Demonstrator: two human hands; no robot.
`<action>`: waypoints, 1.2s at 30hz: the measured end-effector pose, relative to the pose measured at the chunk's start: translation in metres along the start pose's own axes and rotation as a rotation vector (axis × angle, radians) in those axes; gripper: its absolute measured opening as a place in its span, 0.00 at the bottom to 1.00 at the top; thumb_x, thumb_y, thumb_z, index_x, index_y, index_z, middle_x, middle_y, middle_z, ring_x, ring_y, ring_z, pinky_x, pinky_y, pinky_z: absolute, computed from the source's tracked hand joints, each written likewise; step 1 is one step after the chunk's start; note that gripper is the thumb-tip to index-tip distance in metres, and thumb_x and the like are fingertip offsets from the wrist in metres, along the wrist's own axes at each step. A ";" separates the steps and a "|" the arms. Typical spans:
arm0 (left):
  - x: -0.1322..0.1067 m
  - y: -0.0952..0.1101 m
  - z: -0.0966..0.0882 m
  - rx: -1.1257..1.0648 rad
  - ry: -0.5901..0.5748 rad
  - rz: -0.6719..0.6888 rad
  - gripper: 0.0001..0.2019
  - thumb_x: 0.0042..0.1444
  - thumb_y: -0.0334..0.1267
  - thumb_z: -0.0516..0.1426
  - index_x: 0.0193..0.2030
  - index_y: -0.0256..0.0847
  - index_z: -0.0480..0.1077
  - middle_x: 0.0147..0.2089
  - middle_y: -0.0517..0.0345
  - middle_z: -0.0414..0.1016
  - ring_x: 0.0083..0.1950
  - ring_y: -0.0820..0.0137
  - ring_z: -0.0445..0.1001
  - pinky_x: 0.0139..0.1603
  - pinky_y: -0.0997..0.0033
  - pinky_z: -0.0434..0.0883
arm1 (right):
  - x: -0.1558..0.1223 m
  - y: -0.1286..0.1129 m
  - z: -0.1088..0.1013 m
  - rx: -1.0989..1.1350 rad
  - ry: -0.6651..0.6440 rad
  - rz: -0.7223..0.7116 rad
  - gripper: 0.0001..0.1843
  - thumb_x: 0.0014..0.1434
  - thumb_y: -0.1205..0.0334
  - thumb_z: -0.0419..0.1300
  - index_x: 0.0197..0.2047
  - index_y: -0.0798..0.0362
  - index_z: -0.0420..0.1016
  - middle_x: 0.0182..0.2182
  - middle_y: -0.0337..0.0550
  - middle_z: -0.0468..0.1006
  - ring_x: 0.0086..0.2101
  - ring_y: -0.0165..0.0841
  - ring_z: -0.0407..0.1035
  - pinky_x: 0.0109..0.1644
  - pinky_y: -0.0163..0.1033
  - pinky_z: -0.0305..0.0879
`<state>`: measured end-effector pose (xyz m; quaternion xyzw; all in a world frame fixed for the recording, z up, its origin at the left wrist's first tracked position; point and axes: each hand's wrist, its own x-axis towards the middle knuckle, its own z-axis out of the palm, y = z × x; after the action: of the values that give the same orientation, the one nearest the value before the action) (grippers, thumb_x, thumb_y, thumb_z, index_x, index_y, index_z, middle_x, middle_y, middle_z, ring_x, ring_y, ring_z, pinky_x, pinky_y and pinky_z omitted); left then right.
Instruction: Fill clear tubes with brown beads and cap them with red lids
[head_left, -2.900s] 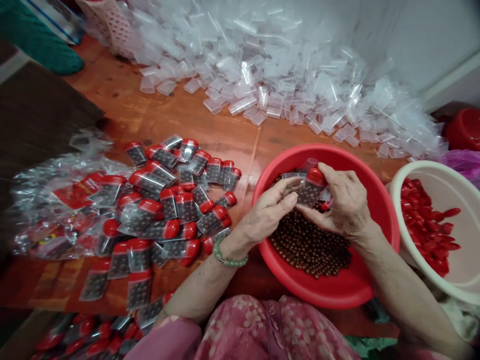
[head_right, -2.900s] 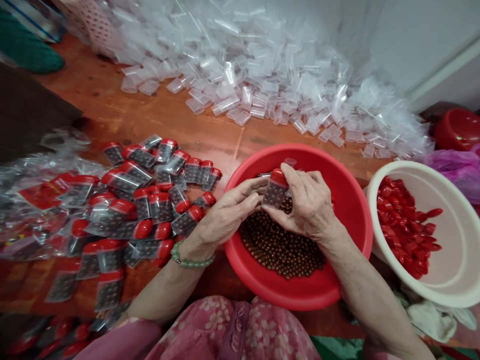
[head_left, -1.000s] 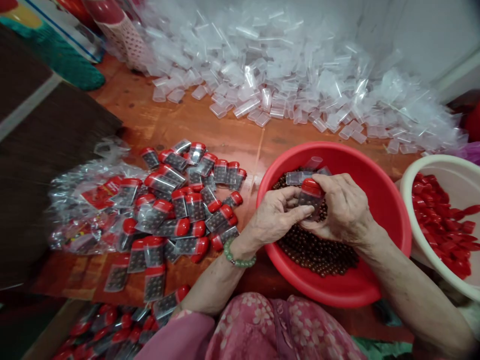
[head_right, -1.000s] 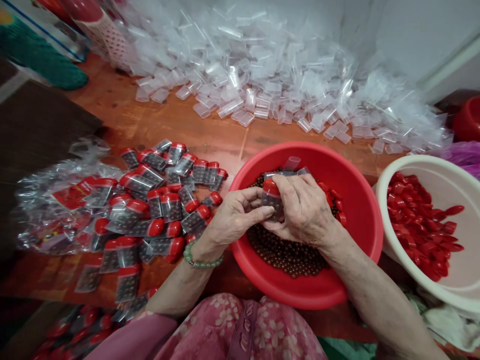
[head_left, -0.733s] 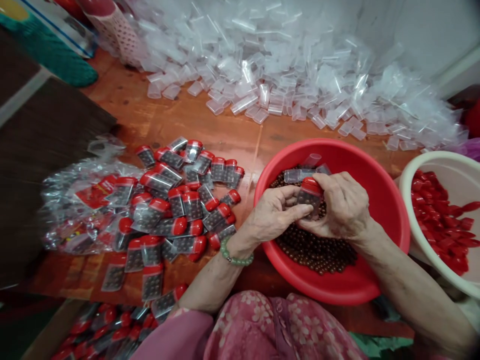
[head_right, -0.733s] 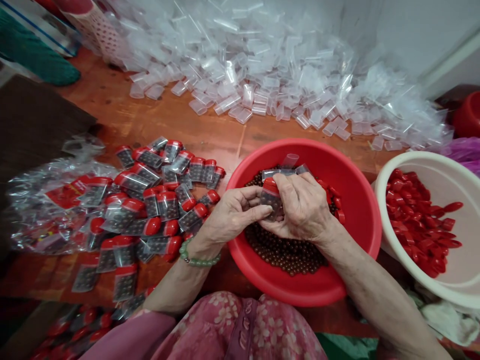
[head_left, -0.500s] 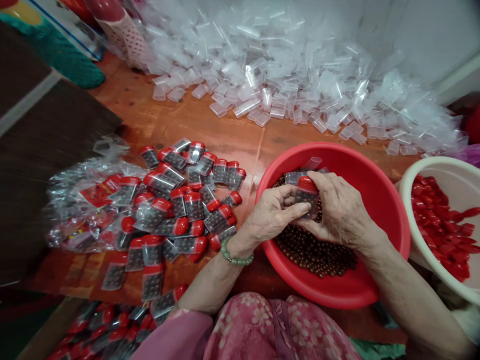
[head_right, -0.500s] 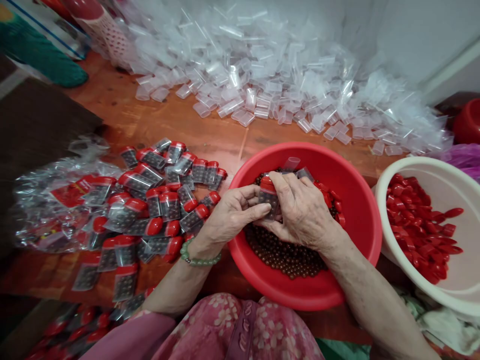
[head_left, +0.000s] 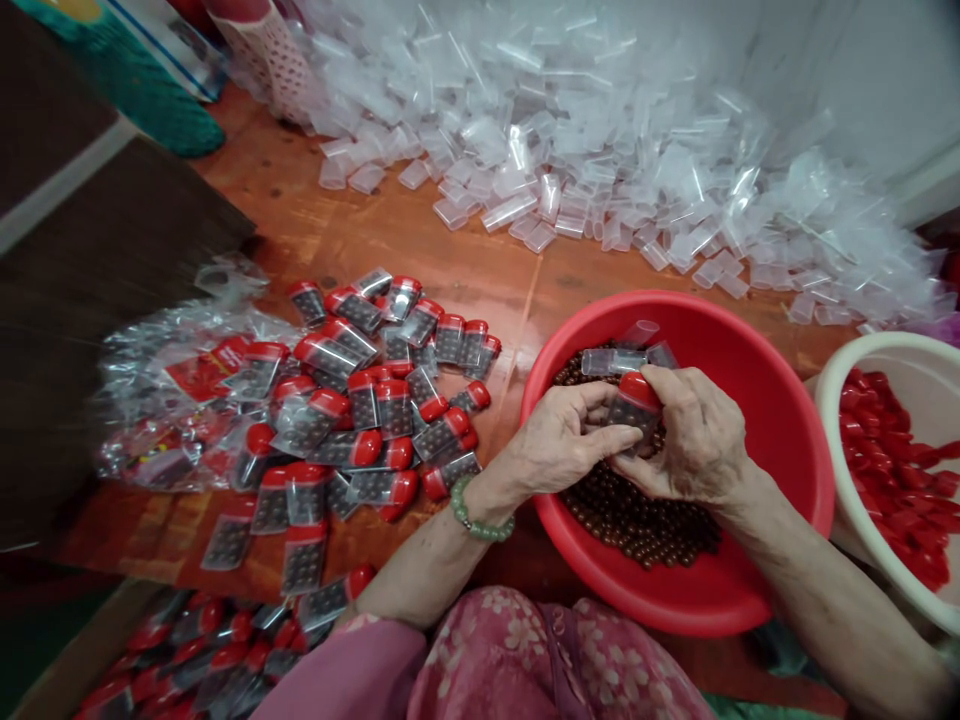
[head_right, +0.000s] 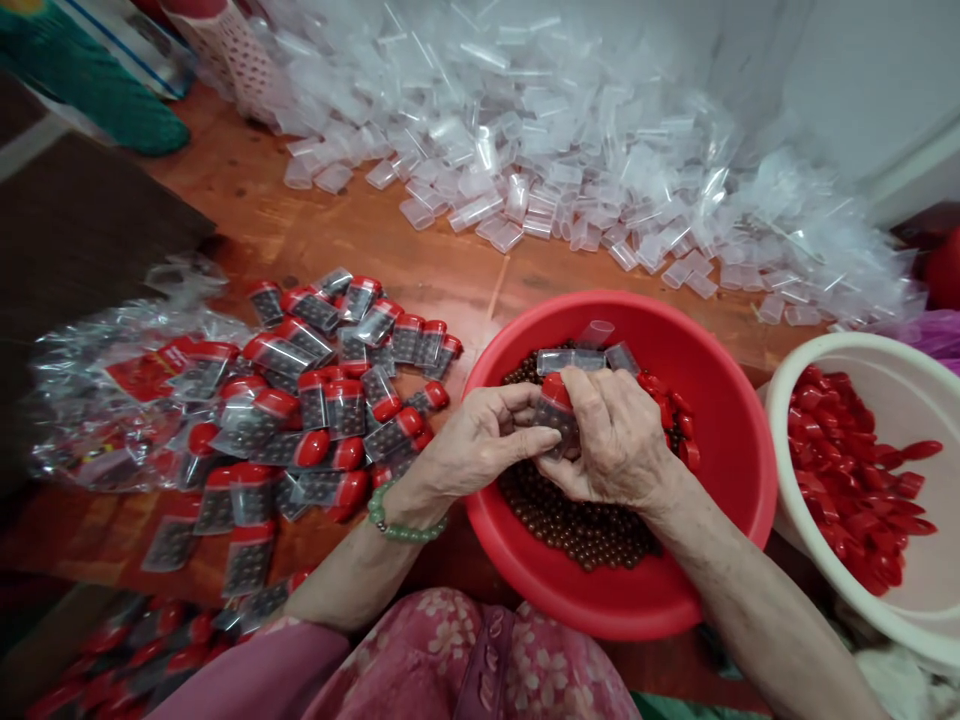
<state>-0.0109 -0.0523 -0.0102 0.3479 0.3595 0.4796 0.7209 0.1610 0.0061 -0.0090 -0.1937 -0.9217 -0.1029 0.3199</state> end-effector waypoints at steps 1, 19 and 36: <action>0.000 0.000 0.000 -0.008 -0.001 0.005 0.11 0.52 0.34 0.66 0.43 0.34 0.77 0.40 0.54 0.82 0.41 0.70 0.79 0.50 0.69 0.73 | 0.001 0.000 0.000 -0.005 0.002 -0.001 0.36 0.60 0.49 0.60 0.64 0.63 0.59 0.37 0.55 0.76 0.33 0.43 0.69 0.34 0.45 0.69; -0.019 0.014 0.001 0.153 0.095 0.263 0.17 0.58 0.41 0.66 0.52 0.37 0.74 0.49 0.48 0.84 0.49 0.64 0.84 0.55 0.64 0.78 | -0.003 0.020 -0.021 0.305 -0.123 0.306 0.53 0.62 0.32 0.55 0.78 0.54 0.42 0.56 0.62 0.73 0.46 0.48 0.75 0.51 0.57 0.75; -0.016 0.011 -0.008 -0.032 0.049 0.166 0.22 0.52 0.32 0.68 0.53 0.37 0.70 0.51 0.47 0.83 0.53 0.63 0.83 0.59 0.63 0.78 | -0.019 0.031 -0.022 -0.081 -0.416 0.496 0.32 0.73 0.42 0.41 0.55 0.59 0.76 0.48 0.59 0.79 0.47 0.48 0.74 0.51 0.52 0.71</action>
<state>-0.0269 -0.0629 -0.0023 0.3529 0.3393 0.5520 0.6750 0.1998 0.0221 -0.0021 -0.4420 -0.8871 -0.0164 0.1318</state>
